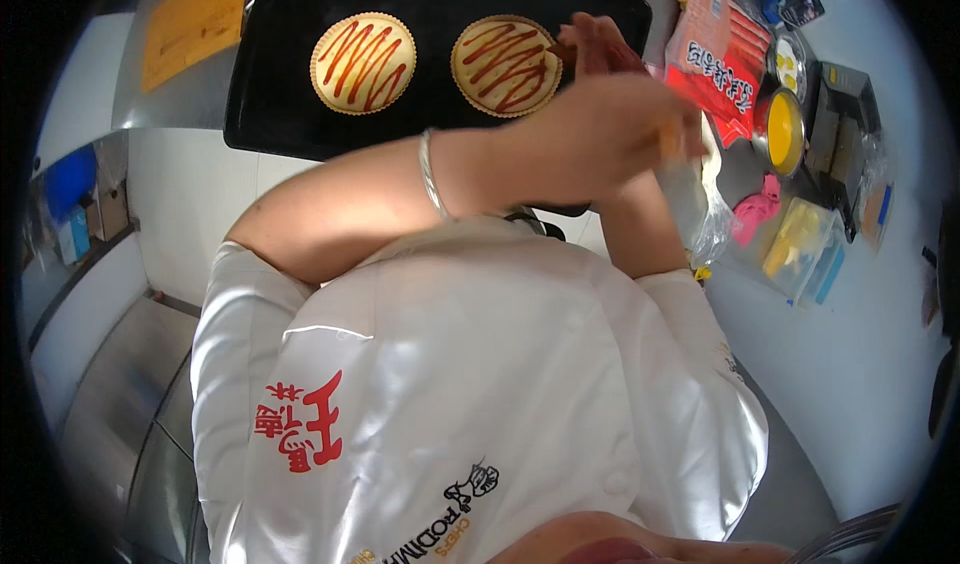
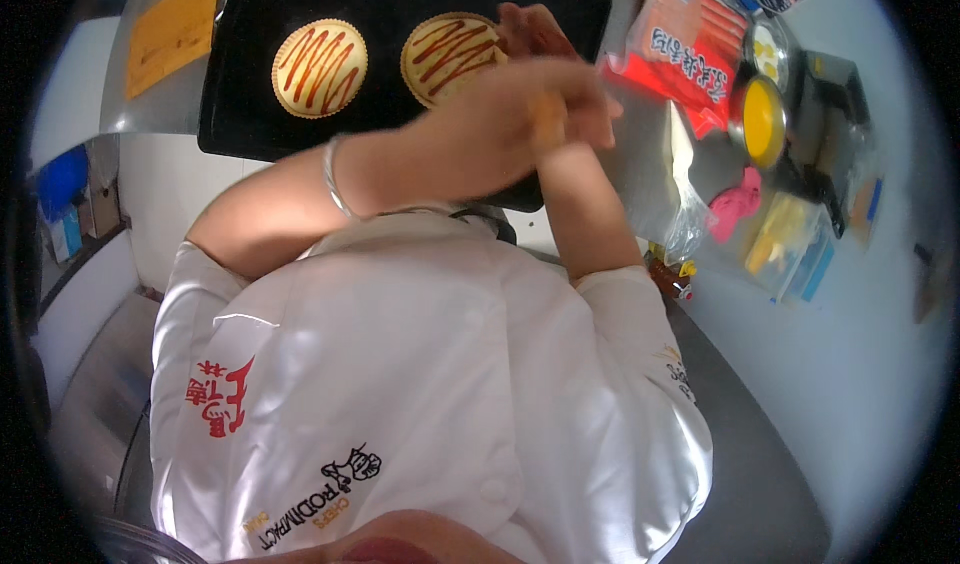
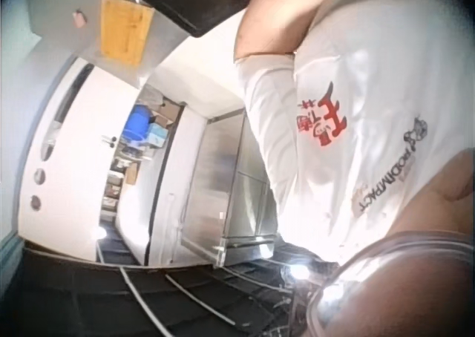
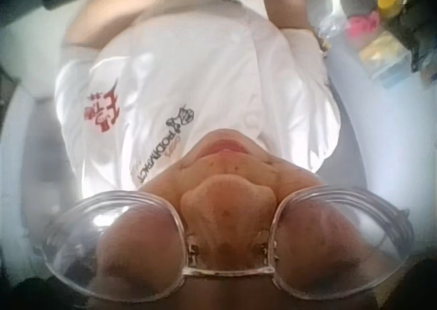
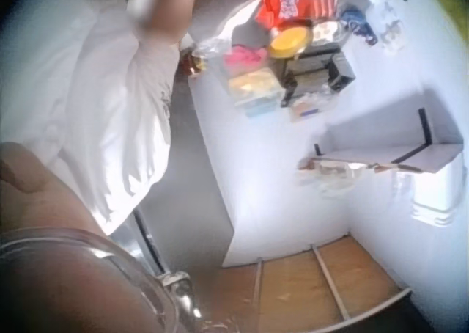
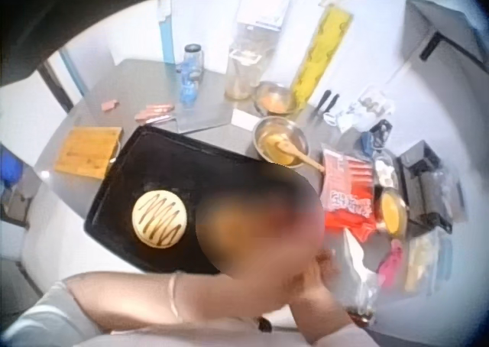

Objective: The person brushes egg wash onto tart shells, pipes red sauce in a zigzag pattern, slices sausage, and arranges the pieces on the tarts. The tarts are placed on a baking tray.

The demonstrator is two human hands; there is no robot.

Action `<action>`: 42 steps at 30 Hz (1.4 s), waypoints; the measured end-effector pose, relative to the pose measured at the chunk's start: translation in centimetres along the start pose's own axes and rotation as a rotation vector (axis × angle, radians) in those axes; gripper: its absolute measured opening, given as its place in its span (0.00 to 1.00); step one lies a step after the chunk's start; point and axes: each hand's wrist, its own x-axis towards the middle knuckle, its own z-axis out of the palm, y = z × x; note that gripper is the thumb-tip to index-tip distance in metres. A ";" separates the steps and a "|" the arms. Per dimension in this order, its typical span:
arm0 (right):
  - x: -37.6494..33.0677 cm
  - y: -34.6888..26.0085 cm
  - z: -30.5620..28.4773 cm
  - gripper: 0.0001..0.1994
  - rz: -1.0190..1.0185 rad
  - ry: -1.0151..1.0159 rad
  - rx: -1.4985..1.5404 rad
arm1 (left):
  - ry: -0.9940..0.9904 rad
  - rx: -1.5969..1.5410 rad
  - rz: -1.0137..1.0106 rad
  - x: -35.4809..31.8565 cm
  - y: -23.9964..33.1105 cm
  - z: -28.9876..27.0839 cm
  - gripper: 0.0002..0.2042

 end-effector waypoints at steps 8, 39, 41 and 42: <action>1.4 -10.4 3.9 0.11 -0.060 -0.033 0.205 | 0.430 0.909 0.465 5.2 -1.5 -5.9 0.06; 1.9 -13.7 2.5 0.10 -0.212 0.460 0.366 | 0.001 0.324 -0.346 -2.8 -11.9 -6.5 0.09; 2.0 -13.8 2.4 0.10 -0.222 0.494 0.378 | 0.013 0.314 -0.337 -2.8 -12.1 -6.3 0.09; 2.1 -13.8 2.2 0.10 -0.230 0.514 0.385 | 0.020 0.309 -0.333 -2.8 -12.2 -6.3 0.09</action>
